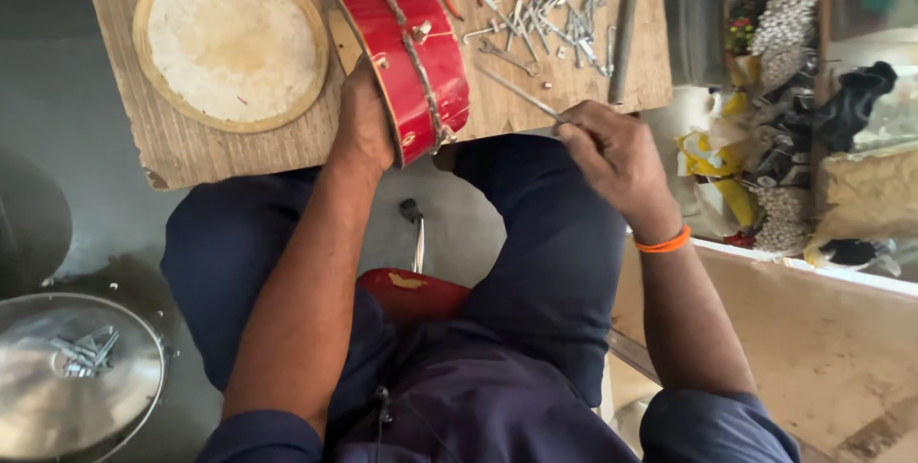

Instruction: The person holds the shell of a small red drum, inserts a metal ring and a wooden internal frame, then uses pliers and a screwdriver to tighten screws and secure a red band around the outer casing.

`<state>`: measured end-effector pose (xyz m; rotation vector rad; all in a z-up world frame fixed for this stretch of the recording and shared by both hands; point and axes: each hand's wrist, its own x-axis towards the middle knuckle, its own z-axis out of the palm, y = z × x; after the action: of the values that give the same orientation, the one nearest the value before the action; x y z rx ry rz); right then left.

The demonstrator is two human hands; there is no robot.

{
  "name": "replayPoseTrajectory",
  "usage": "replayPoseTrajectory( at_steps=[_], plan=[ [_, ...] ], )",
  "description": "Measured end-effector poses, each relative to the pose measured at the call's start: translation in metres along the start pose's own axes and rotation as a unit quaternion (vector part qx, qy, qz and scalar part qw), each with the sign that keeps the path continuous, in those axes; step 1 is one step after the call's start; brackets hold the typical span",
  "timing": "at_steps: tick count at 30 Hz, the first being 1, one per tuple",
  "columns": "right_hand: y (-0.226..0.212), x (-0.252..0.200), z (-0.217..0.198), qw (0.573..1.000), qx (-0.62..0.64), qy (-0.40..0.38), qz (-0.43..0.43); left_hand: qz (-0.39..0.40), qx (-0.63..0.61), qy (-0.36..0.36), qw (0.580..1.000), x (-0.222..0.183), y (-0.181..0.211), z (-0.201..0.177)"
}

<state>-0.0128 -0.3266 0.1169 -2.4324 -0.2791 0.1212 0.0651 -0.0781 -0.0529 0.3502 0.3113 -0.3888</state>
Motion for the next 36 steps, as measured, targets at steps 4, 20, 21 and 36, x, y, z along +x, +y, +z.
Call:
replayPoseTrajectory(
  at_steps=[4, 20, 21, 36],
  plan=[
    [-0.008, 0.006, 0.008, 1.0, -0.016, -0.003, -0.009, 0.021, 0.035, -0.002, 0.999, -0.007, 0.003, 0.005],
    [-0.005, 0.027, 0.029, 0.999, 0.017, 0.008, -0.027, 0.022, 0.144, -0.068, 0.987, -0.01, -0.002, 0.007],
    [-0.004, 0.027, 0.031, 0.999, 0.03, 0.014, -0.033, 0.02, 0.181, -0.084, 0.98, -0.011, 0.0, 0.012],
    [-0.004, 0.049, 0.063, 0.997, 0.048, 0.013, -0.057, 0.085, 0.399, -0.015, 0.913, -0.066, 0.05, 0.06]
  ],
)
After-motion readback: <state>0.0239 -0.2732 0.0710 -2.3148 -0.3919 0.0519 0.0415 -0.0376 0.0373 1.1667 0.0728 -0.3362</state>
